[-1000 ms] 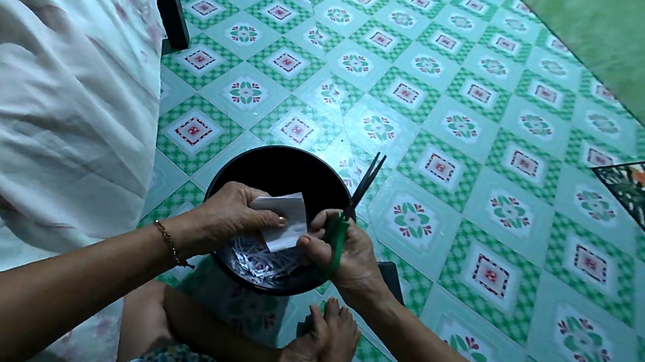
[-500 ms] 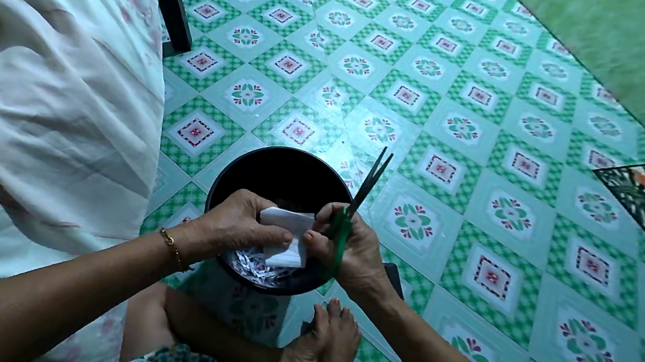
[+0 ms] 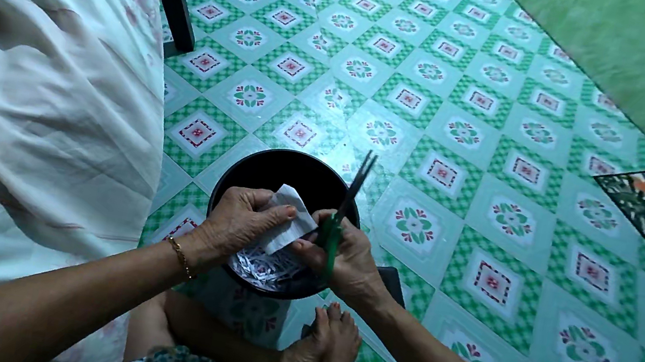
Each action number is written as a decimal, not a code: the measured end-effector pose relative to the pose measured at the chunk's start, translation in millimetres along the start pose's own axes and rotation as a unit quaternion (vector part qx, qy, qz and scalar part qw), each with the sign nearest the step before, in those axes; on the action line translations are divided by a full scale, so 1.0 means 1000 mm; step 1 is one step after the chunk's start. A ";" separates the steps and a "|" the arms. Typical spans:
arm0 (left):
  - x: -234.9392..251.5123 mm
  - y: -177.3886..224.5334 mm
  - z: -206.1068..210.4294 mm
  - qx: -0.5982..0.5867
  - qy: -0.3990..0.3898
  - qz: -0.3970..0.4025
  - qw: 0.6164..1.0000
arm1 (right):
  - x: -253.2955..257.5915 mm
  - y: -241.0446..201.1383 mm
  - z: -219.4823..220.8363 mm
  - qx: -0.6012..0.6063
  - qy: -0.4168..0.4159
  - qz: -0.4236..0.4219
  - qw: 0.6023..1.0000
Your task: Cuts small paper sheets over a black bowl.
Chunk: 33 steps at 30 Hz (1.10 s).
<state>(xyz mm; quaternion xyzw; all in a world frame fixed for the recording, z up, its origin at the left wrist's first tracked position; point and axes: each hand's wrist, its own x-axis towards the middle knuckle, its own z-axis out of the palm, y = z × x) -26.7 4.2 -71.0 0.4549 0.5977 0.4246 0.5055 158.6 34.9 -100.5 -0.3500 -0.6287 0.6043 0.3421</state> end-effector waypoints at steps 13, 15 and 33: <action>0.022 0.009 -0.024 -0.007 0.094 0.007 0.996 | -0.007 -0.006 -0.024 -0.171 -0.207 0.150 0.952; 0.021 0.009 -0.024 -0.009 0.089 -0.004 0.996 | -0.007 -0.007 -0.023 -0.168 -0.211 0.143 0.952; 0.010 0.011 -0.024 0.004 0.023 -0.011 1.000 | -0.007 -0.003 -0.023 -0.116 -0.191 0.117 0.968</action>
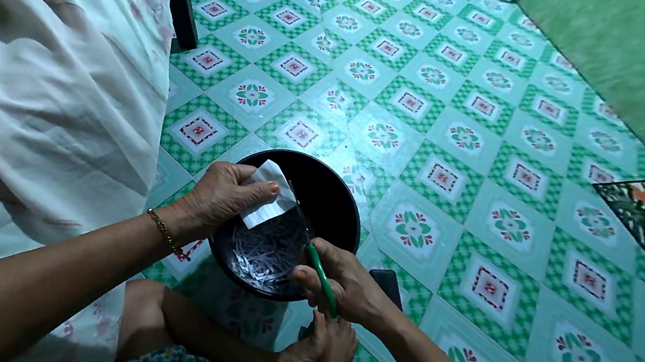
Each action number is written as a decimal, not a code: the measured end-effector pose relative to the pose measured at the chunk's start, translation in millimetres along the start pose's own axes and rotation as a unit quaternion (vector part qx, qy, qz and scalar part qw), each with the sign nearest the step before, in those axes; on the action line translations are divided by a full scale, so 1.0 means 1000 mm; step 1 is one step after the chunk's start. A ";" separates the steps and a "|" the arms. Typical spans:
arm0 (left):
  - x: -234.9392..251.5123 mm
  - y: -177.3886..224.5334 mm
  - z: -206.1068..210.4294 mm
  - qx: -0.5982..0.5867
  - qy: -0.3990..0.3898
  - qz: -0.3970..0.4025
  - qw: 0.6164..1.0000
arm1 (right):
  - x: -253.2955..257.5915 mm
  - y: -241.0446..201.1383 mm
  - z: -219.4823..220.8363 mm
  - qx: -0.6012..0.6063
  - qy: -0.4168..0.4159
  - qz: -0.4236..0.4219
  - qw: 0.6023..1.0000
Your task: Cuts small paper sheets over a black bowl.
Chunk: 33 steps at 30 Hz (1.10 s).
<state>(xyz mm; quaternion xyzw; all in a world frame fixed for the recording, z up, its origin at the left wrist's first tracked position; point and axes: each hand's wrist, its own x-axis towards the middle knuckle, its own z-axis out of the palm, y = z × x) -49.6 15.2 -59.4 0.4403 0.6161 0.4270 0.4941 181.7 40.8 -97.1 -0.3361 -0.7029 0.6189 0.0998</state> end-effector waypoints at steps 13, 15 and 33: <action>0.005 0.001 -0.002 -0.017 -0.022 -0.024 0.999 | -0.001 0.002 0.001 0.029 0.012 0.013 0.999; 0.005 0.002 -0.003 -0.011 -0.034 -0.028 0.999 | -0.002 0.001 0.001 0.042 0.006 0.018 0.999; 0.001 -0.001 -0.004 0.030 -0.040 0.015 0.999 | -0.002 -0.003 -0.003 -0.131 -0.045 0.057 0.989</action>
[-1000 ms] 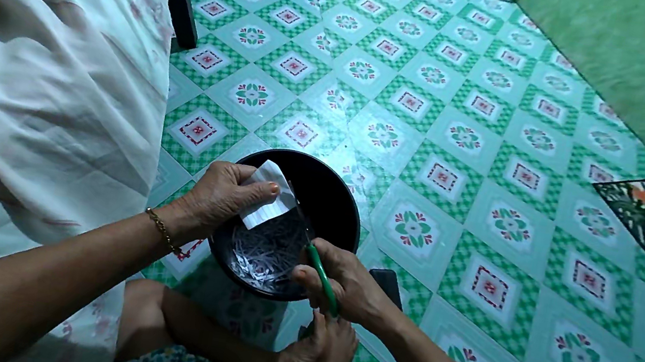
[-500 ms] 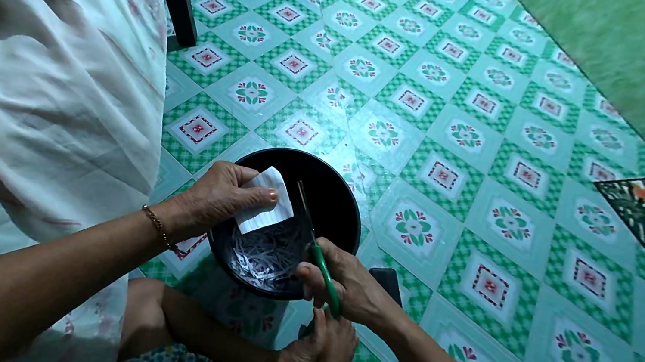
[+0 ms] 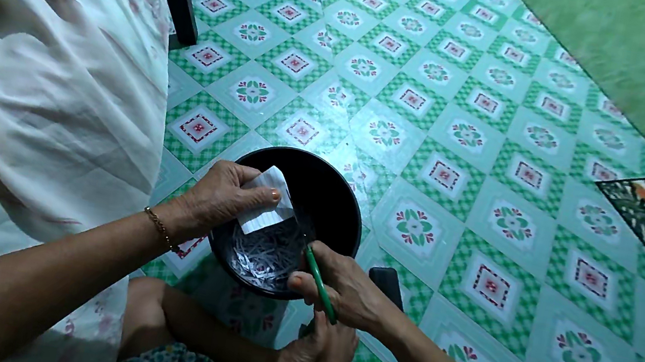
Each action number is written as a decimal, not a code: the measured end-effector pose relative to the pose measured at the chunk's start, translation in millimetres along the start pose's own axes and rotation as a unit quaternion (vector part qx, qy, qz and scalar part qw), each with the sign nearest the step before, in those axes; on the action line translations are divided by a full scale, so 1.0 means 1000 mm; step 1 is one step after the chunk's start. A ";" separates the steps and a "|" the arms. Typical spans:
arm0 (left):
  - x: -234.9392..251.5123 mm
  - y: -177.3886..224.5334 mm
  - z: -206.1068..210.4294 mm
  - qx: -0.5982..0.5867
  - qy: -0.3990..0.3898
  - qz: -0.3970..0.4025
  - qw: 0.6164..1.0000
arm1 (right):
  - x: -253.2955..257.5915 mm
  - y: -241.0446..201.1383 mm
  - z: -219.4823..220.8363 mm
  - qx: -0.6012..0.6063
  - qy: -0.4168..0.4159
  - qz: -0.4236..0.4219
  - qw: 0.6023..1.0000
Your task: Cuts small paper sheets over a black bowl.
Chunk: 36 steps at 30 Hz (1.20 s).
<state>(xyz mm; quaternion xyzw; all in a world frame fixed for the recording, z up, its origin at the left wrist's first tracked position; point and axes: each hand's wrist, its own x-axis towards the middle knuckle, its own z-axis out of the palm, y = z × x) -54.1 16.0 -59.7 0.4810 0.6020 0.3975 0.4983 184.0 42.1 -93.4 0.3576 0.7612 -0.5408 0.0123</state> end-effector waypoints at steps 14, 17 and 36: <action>0.000 0.000 0.003 -0.008 0.007 -0.031 0.999 | 0.001 0.003 0.005 0.034 0.031 -0.024 0.999; 0.000 0.004 0.005 -0.008 -0.015 -0.045 0.999 | 0.001 0.002 0.004 0.011 0.021 -0.018 1.000; -0.002 -0.002 0.011 -0.049 -0.033 -0.073 0.996 | 0.004 0.004 0.010 0.046 0.047 -0.024 0.998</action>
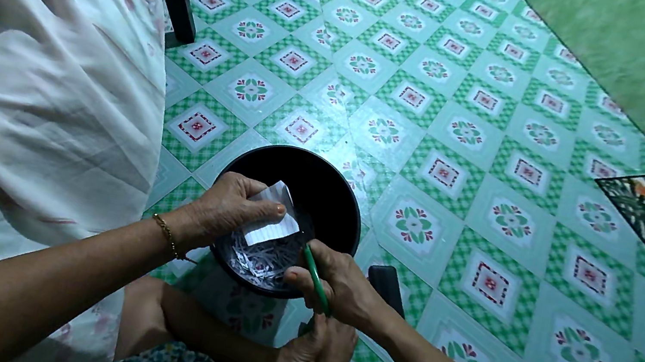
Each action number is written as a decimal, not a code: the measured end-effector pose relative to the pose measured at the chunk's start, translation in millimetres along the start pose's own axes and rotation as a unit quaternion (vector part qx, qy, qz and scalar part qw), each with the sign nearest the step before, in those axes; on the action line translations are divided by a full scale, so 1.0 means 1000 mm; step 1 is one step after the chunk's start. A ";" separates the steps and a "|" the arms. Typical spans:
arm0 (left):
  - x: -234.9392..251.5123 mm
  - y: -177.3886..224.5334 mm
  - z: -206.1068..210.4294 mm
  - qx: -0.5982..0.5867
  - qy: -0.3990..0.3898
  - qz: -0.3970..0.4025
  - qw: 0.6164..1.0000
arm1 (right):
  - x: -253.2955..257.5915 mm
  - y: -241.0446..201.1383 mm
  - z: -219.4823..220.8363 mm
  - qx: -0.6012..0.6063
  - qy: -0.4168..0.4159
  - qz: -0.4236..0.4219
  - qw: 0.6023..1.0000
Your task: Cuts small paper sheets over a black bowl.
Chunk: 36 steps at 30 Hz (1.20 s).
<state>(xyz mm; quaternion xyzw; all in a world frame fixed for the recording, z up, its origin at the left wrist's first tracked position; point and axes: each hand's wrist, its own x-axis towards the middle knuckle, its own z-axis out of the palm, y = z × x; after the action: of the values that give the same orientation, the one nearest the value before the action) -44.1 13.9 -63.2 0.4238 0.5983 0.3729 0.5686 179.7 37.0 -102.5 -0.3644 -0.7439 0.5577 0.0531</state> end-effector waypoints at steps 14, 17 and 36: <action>0.000 -0.001 0.001 0.036 -0.045 -0.023 0.998 | 0.000 -0.002 -0.001 0.097 -0.012 0.014 0.995; -0.001 0.002 0.000 0.052 -0.048 -0.022 0.997 | 0.000 -0.003 -0.002 0.130 -0.014 0.016 0.991; 0.005 0.004 -0.009 0.033 0.031 0.050 0.998 | -0.002 -0.007 -0.010 -0.029 -0.062 0.012 0.998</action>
<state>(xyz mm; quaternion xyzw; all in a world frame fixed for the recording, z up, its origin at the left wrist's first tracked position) -52.8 20.2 -60.8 0.4601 0.6057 0.3942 0.5158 182.9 43.1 -92.0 -0.3394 -0.7573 0.5579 -0.0107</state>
